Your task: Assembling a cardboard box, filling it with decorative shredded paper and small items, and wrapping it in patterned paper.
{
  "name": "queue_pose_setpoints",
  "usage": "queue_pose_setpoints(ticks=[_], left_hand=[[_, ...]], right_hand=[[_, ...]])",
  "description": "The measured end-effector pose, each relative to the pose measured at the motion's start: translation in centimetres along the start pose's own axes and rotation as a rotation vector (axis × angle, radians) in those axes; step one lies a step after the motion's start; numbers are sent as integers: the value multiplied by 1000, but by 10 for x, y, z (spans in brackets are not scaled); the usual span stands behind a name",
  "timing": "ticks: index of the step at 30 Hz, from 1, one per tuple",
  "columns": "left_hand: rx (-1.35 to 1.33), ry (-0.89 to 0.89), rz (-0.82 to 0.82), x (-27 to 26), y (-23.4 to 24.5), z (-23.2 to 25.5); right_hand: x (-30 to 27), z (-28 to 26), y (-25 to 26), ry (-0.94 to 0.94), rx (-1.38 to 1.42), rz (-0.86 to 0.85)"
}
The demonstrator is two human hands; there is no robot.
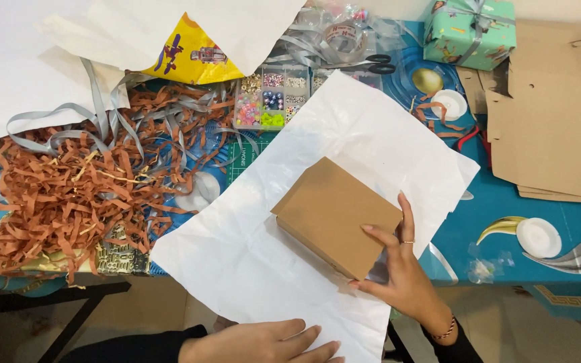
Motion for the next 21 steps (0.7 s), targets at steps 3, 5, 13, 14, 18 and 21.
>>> queue_pose_setpoints(ticks=[3,5,13,14,18,21], left_hand=[[-97,2,-76,10,0,-5],[-95,-23,-151,17,-2,-8],[139,24,129,67,107,-52],[141,23,133,73,106,-69],[396,137,72,95,96,-146],[269,218,24,105,87,-186]], right_hand=[[4,-1,-1,1,-5,-19],[8,-2,0,14,-6,-32],[10,-6,0,39,96,-177],[10,-8,4,40,91,-177],[8,12,12,57,173,-181],[3,62,12,-63,396,-187]])
Point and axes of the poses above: each hand's wrist, its own x-axis towards the middle knuckle, its own y-axis out of the back of the hand, z = x × y, the point moved 10 cm from there along x, towards the middle knuckle, and after that the axes turned 9 degrees about -y, right-handed, at the moved point
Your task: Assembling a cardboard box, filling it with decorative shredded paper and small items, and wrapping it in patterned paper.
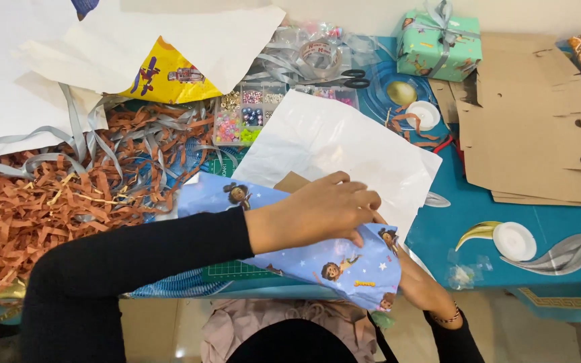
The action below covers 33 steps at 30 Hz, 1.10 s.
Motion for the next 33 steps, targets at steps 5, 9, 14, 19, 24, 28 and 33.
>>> queue_pose_setpoints(ticks=[5,9,14,19,24,28,33], left_hand=[[-504,63,58,-11,-38,-28],[-630,233,143,-17,-33,-41],[-452,244,51,-39,-23,-61],[-679,388,-141,-86,-1,-74],[-678,500,-80,-111,-15,-76],[-666,515,6,-115,-10,-77],[-682,531,34,-116,-12,-77]], right_hand=[[-8,53,14,-199,435,26],[-3,6,15,-311,424,184],[-4,34,23,-363,435,280],[-3,64,21,-404,639,261],[0,86,24,-476,610,341],[11,68,35,-466,492,323],[9,-46,67,-299,-262,596]])
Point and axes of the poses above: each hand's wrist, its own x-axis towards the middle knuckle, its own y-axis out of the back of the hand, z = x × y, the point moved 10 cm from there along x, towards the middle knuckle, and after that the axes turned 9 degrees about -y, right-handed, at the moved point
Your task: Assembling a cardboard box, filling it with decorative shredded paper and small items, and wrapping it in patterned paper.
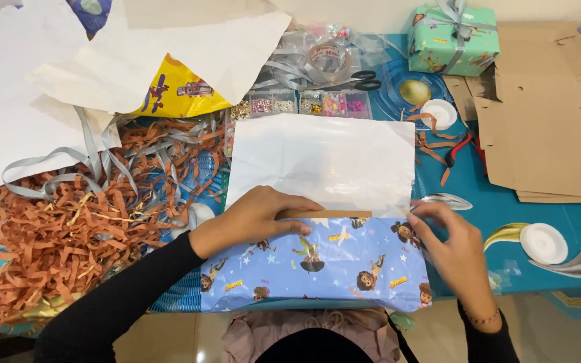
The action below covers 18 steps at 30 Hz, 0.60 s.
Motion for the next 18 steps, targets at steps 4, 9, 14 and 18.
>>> queue_pose_setpoints(ticks=[4,9,14,18], left_hand=[[33,5,27,1,-2,-3],[18,-78,45,3,0,0],[354,-141,177,23,25,-11],[628,-247,442,55,66,-31]], right_hand=[[-73,-96,23,485,-281,229],[-116,-121,-52,691,-275,-169],[-121,-108,-88,767,-415,-181],[-120,-101,-88,747,-413,-178]])
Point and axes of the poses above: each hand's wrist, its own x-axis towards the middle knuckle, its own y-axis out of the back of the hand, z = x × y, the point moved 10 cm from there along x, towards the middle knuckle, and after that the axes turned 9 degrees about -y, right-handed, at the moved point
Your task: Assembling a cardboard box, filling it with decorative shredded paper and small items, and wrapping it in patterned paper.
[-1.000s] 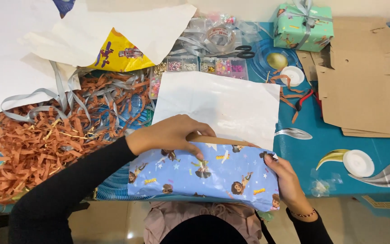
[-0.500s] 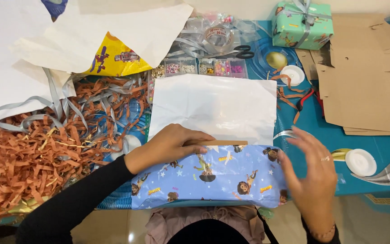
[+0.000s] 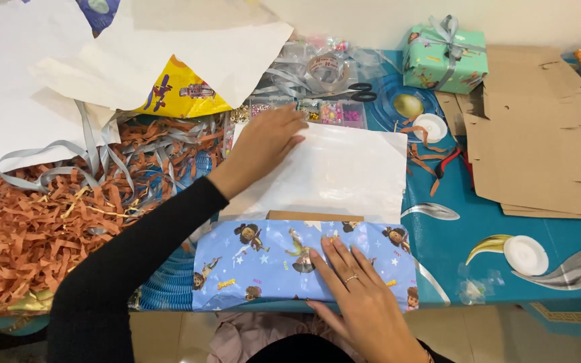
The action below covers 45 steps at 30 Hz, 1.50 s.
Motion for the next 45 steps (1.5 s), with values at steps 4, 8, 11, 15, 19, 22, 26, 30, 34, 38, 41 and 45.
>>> queue_pose_setpoints(ticks=[4,8,11,15,19,22,26,30,34,38,41,45], left_hand=[[110,15,-136,16,-52,-46],[168,-34,-122,30,-36,-26],[50,-3,-49,36,-7,-11],[-68,44,-69,35,18,4],[17,-142,77,32,88,68],[62,-240,67,24,110,101],[116,-270,2,-3,112,148],[401,-439,-87,-42,99,212],[456,-492,-175,-81,70,236],[310,-433,-136,-100,56,227],[189,-341,-65,-104,53,219],[34,-200,-189,-119,30,203]], right_hand=[[-1,6,-3,-23,52,-37],[0,13,-8,-48,87,-63],[-1,11,-6,-37,106,-54],[2,7,0,-32,103,-50],[2,2,5,-12,78,-3],[2,1,6,-11,32,19],[4,-2,8,-30,36,-9],[-5,14,-5,-100,23,-15],[-22,44,-29,-295,-5,-107],[-20,36,-22,-258,1,-74],[-18,35,-18,-254,76,-82],[-22,35,-7,-201,105,-11]])
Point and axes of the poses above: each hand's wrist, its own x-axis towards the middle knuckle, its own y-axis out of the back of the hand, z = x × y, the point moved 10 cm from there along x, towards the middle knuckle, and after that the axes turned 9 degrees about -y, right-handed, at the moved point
